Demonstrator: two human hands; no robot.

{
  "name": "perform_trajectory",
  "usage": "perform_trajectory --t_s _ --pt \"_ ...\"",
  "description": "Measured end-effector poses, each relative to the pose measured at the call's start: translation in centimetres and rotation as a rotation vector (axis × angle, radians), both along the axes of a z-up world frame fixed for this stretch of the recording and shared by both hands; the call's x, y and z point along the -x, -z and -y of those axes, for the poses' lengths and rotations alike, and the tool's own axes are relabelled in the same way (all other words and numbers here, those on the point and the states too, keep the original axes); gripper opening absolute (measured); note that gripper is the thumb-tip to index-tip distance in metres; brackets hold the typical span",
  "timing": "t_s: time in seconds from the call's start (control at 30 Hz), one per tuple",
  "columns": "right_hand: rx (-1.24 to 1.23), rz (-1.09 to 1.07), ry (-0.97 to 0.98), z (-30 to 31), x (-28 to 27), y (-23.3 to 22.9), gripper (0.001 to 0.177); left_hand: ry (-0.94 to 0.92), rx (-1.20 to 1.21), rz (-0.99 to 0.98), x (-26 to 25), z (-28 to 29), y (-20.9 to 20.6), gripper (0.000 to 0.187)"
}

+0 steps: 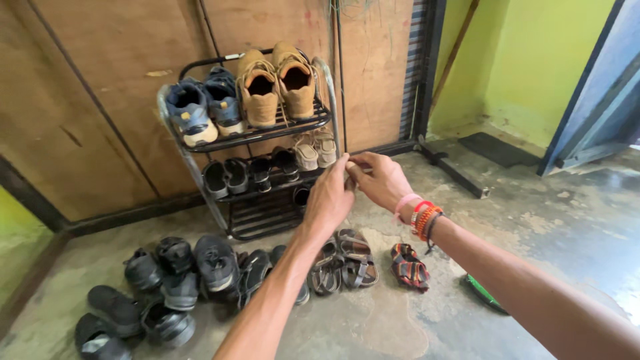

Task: The person sits on the floor and cleans a pair of beige sandals using a patterned cloth, wiping the straps and soles. They then switch to a green brush to scrub a pair of black sneakers, focusing on the upper fabric and soles.

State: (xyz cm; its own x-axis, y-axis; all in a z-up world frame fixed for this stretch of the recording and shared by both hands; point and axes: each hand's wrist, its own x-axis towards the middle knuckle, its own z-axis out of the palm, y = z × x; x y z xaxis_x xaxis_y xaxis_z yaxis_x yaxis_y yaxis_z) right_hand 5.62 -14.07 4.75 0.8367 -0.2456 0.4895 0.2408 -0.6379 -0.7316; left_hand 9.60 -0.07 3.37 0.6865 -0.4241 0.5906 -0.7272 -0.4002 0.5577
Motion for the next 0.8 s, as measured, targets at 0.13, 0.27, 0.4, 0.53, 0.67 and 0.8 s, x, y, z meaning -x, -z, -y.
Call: perform_trajectory --t_s 0.13,0.27,0.4,0.53,0.67,0.8 --pt "0.011 -0.034 0.006 1.5 1.8 0.3 0.035 -0.025 -0.004 -0.042 2.4 1.2 0.3 0.06" --pt "-0.025 -0.064 -0.021 2.3 2.8 1.2 0.036 -0.035 0.043 -0.021 3.8 1.8 1.4 0.059" --pt "-0.064 -0.047 -0.078 2.2 3.6 3.8 0.036 -0.057 0.024 -0.063 4.6 1.8 3.9 0.059" --pt "-0.103 -0.075 -0.078 0.2 4.5 6.7 0.036 -0.09 0.009 -0.092 5.4 0.3 6.4 0.062" --pt "-0.216 -0.082 -0.161 -1.8 4.8 8.4 0.038 -0.126 -0.004 -0.16 6.0 -0.9 7.6 0.061" --pt "-0.304 -0.148 -0.152 -2.0 5.0 8.4 0.04 -0.137 -0.031 -0.177 6.0 -1.3 7.2 0.057"
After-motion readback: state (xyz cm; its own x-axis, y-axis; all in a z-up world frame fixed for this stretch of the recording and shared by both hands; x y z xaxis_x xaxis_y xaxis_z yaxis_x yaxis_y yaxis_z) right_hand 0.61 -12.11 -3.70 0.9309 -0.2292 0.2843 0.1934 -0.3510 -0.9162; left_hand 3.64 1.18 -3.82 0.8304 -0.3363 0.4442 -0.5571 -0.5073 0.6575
